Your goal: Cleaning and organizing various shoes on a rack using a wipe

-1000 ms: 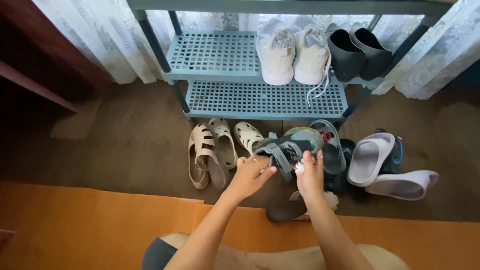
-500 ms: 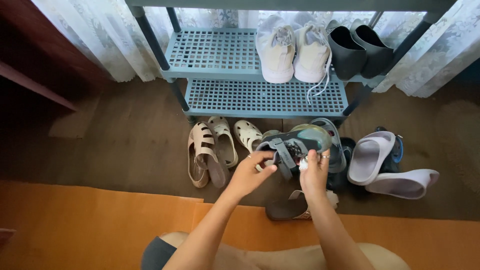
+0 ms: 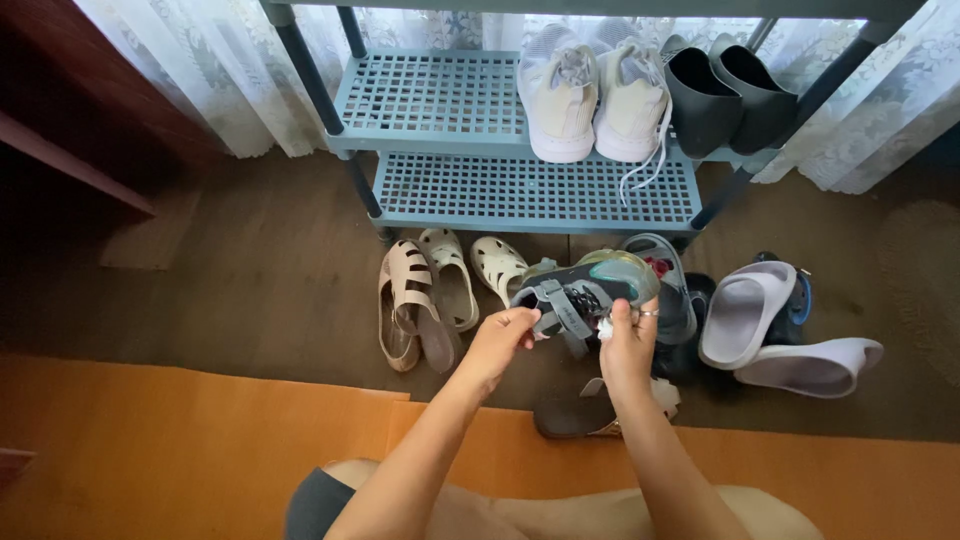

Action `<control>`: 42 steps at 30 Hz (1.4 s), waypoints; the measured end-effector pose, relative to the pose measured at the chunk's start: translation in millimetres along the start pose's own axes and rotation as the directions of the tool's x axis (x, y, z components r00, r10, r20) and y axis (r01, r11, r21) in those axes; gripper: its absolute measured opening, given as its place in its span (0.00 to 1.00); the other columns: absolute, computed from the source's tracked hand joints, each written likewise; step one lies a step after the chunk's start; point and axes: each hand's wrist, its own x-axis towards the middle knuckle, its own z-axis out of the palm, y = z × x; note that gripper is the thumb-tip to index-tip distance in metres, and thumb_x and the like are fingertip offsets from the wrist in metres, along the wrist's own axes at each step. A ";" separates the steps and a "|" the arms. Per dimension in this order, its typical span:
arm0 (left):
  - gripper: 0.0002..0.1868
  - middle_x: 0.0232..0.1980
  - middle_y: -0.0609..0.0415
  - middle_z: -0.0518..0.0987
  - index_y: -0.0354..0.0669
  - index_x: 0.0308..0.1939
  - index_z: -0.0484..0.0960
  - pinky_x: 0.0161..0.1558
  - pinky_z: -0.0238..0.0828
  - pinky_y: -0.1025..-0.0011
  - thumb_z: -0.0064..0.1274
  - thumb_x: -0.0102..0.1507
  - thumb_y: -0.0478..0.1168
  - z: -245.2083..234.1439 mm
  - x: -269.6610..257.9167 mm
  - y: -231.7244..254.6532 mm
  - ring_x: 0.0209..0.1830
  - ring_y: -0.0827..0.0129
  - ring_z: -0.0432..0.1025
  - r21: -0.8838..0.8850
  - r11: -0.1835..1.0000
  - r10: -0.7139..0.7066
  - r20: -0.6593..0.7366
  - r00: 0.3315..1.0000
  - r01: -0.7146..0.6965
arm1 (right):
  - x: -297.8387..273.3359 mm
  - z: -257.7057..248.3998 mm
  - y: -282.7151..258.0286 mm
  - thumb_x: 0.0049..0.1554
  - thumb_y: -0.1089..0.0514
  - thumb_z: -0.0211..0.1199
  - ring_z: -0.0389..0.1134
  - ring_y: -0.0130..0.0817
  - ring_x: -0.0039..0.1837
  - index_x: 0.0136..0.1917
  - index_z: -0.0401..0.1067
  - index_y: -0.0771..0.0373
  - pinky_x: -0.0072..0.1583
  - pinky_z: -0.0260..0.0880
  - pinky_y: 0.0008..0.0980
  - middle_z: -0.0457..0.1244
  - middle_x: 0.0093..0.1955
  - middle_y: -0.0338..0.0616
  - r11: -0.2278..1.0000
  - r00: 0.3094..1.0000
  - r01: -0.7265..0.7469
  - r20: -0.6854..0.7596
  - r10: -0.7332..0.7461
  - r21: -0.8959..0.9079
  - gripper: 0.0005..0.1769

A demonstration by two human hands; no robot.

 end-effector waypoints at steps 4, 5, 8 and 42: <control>0.12 0.33 0.60 0.81 0.40 0.37 0.86 0.37 0.66 0.79 0.52 0.68 0.44 7.5 -5.0 13.7 0.31 0.79 0.68 0.034 0.999 0.018 -0.006 1.000 -0.018 | 1.4 5.1 -5.3 0.69 0.61 0.57 0.65 0.27 0.60 0.75 0.61 0.58 0.62 0.69 0.31 0.63 0.63 0.38 1.000 1.000 -0.005 -0.015 0.005 0.005 0.22; 0.12 0.33 0.60 0.81 0.40 0.37 0.86 0.37 0.66 0.79 0.52 0.68 0.44 3.5 -2.5 7.7 0.31 0.79 0.68 0.034 0.999 0.017 -0.007 1.000 -0.017 | 1.8 4.8 -6.9 0.69 0.61 0.57 0.65 0.27 0.60 0.75 0.61 0.58 0.62 0.69 0.31 0.63 0.63 0.38 1.000 1.000 -0.006 -0.015 0.006 0.004 0.22; 0.17 0.33 0.57 0.83 0.36 0.34 0.83 0.37 0.69 0.76 0.50 0.71 0.45 -4.3 -3.7 8.5 0.33 0.77 0.75 0.083 0.995 0.048 0.000 0.999 -0.048 | 4.5 9.3 -15.8 0.68 0.58 0.57 0.66 0.29 0.61 0.75 0.60 0.57 0.63 0.69 0.33 0.63 0.63 0.39 0.999 0.999 -0.043 -0.031 0.044 0.012 0.23; 0.08 0.80 0.40 0.62 0.41 0.40 0.85 0.78 0.49 0.52 0.59 0.66 0.42 17.6 -32.1 33.3 0.81 0.43 0.55 0.671 0.406 0.721 0.180 0.669 -0.620 | 8.9 15.0 -6.9 0.67 0.57 0.56 0.66 0.37 0.67 0.72 0.62 0.59 0.68 0.68 0.41 0.63 0.67 0.43 0.977 0.973 -0.168 -0.138 0.186 0.132 0.21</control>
